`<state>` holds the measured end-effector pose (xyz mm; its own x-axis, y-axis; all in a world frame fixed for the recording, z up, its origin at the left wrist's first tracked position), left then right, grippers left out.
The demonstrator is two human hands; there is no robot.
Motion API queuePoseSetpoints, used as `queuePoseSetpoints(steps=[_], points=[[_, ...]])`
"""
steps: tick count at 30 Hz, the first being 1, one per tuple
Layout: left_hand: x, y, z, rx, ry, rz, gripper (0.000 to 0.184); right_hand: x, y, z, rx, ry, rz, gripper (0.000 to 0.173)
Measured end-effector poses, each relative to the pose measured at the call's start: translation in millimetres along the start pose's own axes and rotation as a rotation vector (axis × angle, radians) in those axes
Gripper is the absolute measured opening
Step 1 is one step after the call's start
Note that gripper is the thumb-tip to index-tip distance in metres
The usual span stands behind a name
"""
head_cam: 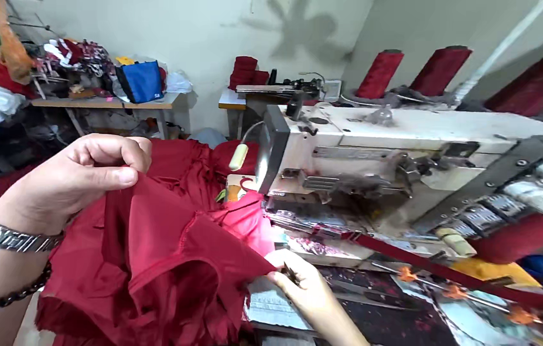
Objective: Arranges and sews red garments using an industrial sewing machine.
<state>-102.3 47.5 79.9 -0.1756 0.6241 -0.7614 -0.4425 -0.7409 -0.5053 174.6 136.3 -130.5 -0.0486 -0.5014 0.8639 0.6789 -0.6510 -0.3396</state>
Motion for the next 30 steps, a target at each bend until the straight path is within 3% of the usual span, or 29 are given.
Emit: queuePoseSetpoints(steps=[5,9,30], points=[[8.8,-22.8,-8.0,0.088,-0.023,0.005,0.016,-1.0,-18.0,5.0,-0.015,0.064,-0.049,0.016],[15.9,-29.7,-15.7,0.215,-0.014,0.099,0.003,-4.7,-23.5,5.2,-0.009,0.049,-0.060,0.018],[71.9,-47.6,-111.3,0.377,-0.707,0.443,0.020,-5.2,-24.3,1.0,-0.041,-0.021,0.048,0.012]])
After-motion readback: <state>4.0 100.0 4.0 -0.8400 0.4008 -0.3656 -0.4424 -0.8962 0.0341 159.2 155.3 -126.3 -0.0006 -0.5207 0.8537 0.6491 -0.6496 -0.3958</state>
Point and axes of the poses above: each hand's wrist, its own y-axis away from the middle knuckle, its own z-axis out of the back of the hand, x = y × z, the point moved 9 cm from there along -y, towards the middle knuckle, and after that the axes turned 6 degrees about x, right-handed, at the moved point
